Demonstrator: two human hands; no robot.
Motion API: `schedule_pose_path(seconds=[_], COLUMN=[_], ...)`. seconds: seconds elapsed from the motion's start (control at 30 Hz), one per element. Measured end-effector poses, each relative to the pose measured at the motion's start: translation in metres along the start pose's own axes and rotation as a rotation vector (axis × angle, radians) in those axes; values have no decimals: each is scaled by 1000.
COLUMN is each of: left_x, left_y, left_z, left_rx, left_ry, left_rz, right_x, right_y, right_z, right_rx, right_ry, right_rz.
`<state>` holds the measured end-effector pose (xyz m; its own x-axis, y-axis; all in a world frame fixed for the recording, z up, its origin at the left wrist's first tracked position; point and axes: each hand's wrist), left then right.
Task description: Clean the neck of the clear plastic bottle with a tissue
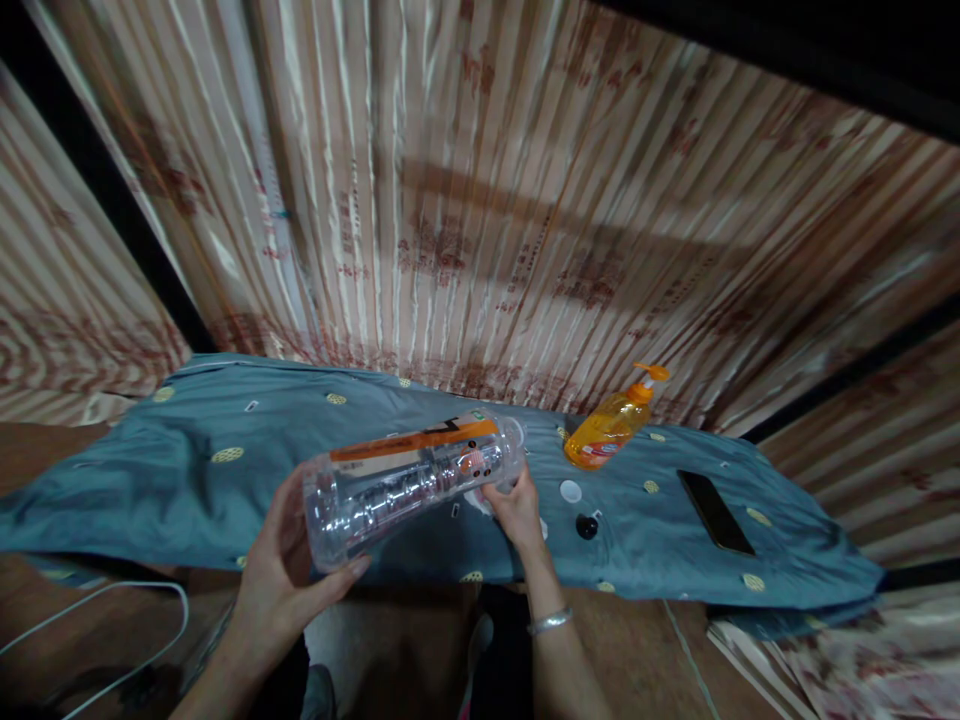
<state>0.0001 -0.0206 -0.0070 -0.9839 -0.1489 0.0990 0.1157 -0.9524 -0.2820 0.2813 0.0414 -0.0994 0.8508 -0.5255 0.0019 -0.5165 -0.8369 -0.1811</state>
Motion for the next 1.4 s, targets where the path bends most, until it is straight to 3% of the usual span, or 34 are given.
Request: schedule_pose_path(seconds=[1.4], left_x=[1], left_y=[1], left_z=[-2], left_rx=[0], left_ry=[16], left_rz=[-5], right_x=[-1], right_y=[1], right_z=[-9], right_rx=[-23], right_ry=[-44], right_rz=[-43])
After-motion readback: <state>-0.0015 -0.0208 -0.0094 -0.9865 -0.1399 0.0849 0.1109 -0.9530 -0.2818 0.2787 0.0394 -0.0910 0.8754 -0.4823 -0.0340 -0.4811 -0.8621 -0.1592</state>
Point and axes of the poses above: each hand's wrist, its own y-axis away from the middle knuckle, its own x-axis out of the back of the hand, z = x × y, and after that the axes turned 13 degrees about -y, right-handed
